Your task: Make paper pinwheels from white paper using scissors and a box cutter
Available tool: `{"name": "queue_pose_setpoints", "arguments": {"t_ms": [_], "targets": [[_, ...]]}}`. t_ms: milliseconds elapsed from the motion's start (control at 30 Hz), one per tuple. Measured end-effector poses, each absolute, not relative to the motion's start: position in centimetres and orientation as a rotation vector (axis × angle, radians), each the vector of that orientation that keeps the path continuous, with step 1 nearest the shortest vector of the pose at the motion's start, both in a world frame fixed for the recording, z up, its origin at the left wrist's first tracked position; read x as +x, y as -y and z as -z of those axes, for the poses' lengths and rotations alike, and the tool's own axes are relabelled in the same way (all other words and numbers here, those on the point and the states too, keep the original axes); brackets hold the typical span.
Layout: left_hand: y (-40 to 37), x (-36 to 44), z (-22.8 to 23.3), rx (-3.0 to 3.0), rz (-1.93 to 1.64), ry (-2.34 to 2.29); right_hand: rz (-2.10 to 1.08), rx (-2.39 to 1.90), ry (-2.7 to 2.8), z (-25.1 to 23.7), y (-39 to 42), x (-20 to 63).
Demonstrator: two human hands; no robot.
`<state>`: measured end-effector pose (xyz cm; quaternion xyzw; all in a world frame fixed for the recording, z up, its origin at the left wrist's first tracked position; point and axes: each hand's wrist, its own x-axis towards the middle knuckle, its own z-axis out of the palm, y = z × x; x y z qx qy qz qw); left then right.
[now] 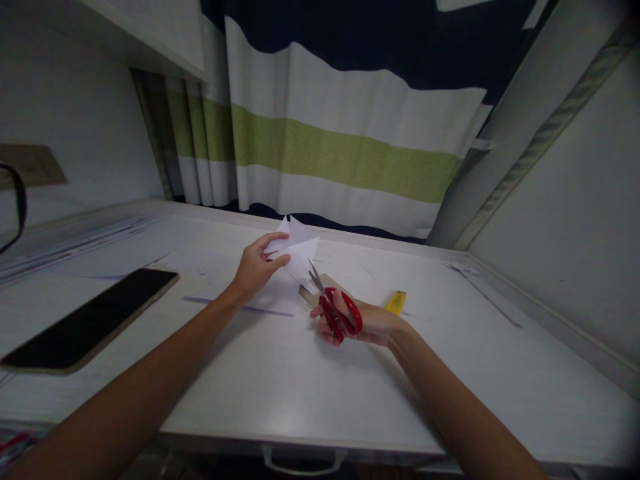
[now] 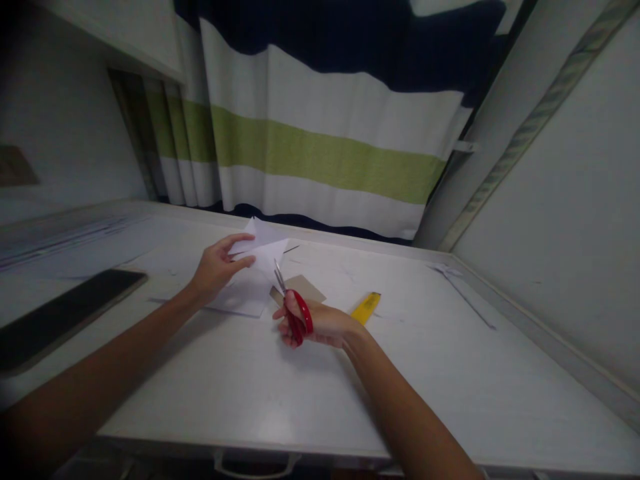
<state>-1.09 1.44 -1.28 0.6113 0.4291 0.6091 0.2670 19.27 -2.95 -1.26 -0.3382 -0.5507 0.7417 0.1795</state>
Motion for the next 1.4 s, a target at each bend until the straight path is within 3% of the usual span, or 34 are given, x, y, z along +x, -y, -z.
{"name": "queue_pose_setpoints", "arguments": {"t_ms": [567,1400], "targets": [[-1.00,-0.49,1.39,1.653,-1.561,-1.148,-2.222,-0.661,1.564,1.46,2.83,19.49],[-0.70,-0.09,1.45,1.608,-1.563,-1.127,-2.252,-0.699,1.500,1.53,2.83,19.30]]}}
